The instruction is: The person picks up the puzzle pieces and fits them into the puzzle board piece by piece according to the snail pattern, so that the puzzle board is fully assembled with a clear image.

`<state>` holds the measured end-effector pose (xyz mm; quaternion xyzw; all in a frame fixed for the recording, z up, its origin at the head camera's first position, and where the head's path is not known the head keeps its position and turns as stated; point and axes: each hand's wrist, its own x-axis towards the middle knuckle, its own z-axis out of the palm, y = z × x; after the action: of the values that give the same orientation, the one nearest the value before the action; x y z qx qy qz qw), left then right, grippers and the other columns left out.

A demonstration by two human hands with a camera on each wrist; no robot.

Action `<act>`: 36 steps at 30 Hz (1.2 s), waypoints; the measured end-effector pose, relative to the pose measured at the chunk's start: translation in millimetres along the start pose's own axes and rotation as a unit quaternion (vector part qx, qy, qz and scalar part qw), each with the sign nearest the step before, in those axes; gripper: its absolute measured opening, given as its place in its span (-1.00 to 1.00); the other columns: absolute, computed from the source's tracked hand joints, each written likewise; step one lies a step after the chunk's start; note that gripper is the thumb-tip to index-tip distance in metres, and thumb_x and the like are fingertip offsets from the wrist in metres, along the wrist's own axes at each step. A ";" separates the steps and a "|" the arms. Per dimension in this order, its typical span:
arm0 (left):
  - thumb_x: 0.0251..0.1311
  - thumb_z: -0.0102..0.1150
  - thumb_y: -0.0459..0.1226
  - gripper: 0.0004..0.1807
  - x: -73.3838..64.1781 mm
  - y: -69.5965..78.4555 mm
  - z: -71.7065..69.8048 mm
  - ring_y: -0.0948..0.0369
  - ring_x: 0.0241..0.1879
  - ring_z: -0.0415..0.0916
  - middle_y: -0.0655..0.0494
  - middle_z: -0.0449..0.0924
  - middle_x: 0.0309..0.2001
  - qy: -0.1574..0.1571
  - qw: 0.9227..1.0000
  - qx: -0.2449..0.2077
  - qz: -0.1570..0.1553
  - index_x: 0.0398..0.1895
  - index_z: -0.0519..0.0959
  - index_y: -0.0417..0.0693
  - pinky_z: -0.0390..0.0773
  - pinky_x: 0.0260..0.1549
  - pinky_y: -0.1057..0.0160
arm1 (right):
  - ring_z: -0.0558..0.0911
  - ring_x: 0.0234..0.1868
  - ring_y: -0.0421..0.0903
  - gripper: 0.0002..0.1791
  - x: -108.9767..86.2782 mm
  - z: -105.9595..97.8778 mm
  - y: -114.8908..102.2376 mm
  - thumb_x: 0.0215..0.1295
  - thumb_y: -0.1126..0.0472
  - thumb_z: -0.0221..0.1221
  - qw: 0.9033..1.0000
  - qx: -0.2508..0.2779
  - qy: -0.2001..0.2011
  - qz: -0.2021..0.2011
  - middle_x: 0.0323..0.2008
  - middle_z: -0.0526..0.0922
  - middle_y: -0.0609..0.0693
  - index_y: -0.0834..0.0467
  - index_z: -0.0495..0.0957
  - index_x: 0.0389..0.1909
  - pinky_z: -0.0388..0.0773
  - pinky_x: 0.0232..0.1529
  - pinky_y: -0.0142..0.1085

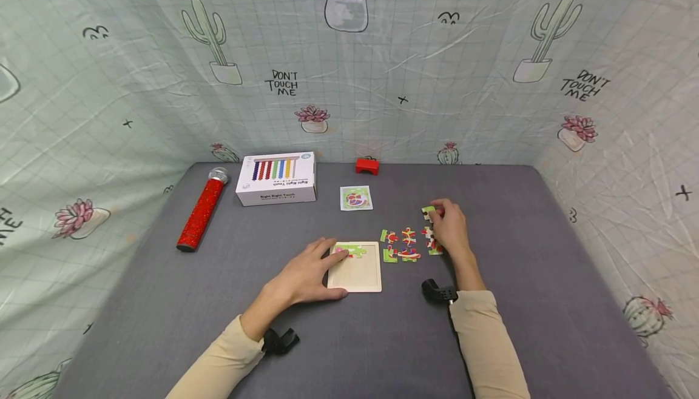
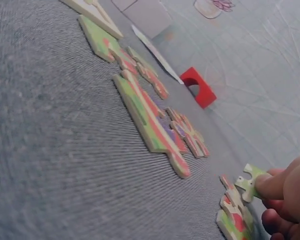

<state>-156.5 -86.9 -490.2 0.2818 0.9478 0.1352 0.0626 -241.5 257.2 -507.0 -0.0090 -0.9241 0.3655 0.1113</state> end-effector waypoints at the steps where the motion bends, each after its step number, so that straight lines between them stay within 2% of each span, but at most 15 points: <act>1: 0.05 0.29 0.27 -0.11 -0.1 0.2 -0.2 -0.15 0.50 0.17 -0.08 0.23 0.49 -0.002 1.000 0.001 -0.002 0.46 0.37 0.18 0.24 0.46 -0.15 | 0.47 -0.28 0.07 -0.71 -0.3 -0.7 -0.4 0.49 0.26 0.09 1.000 0.004 -0.002 0.003 -0.22 0.54 0.23 0.30 0.53 0.12 0.33 -0.28 -0.20; 11: 0.06 0.28 0.28 -0.11 -0.6 1.1 -0.8 -0.13 0.50 0.17 -0.06 0.22 0.50 -0.007 1.000 0.009 -0.003 0.47 0.35 0.20 0.24 0.46 -0.14 | 0.49 -0.28 0.03 -0.73 0.1 -6.5 -5.8 0.47 0.21 0.14 1.000 0.006 0.014 0.018 -0.22 0.60 0.22 0.26 0.56 0.06 0.36 -0.27 -0.23; 23: 0.05 0.29 0.27 -0.12 -1.5 1.2 -2.1 -0.15 0.48 0.20 -0.08 0.26 0.47 0.004 1.000 0.005 0.004 0.44 0.38 0.16 0.27 0.44 -0.14 | 0.55 -0.23 0.04 -0.71 -0.2 -13.0 -20.1 0.44 0.15 0.14 1.000 0.012 -0.004 0.002 -0.19 0.64 0.21 0.27 0.56 0.01 0.41 -0.25 -0.27; 36: 0.06 0.29 0.27 -0.12 -2.2 1.3 -2.3 -0.15 0.48 0.20 -0.10 0.25 0.47 0.006 1.000 0.002 0.007 0.44 0.39 0.15 0.27 0.44 -0.15 | 0.60 -0.28 -0.02 -0.74 -5.9 -18.6 -44.5 0.42 0.14 0.17 0.996 0.021 -0.082 -0.020 -0.22 0.67 0.17 0.24 0.57 -0.02 0.51 -0.35 -0.29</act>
<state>-154.5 -87.5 -487.5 0.2874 0.9465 0.1356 0.0556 -228.9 236.5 -464.9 0.0424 -0.9223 0.3818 0.0426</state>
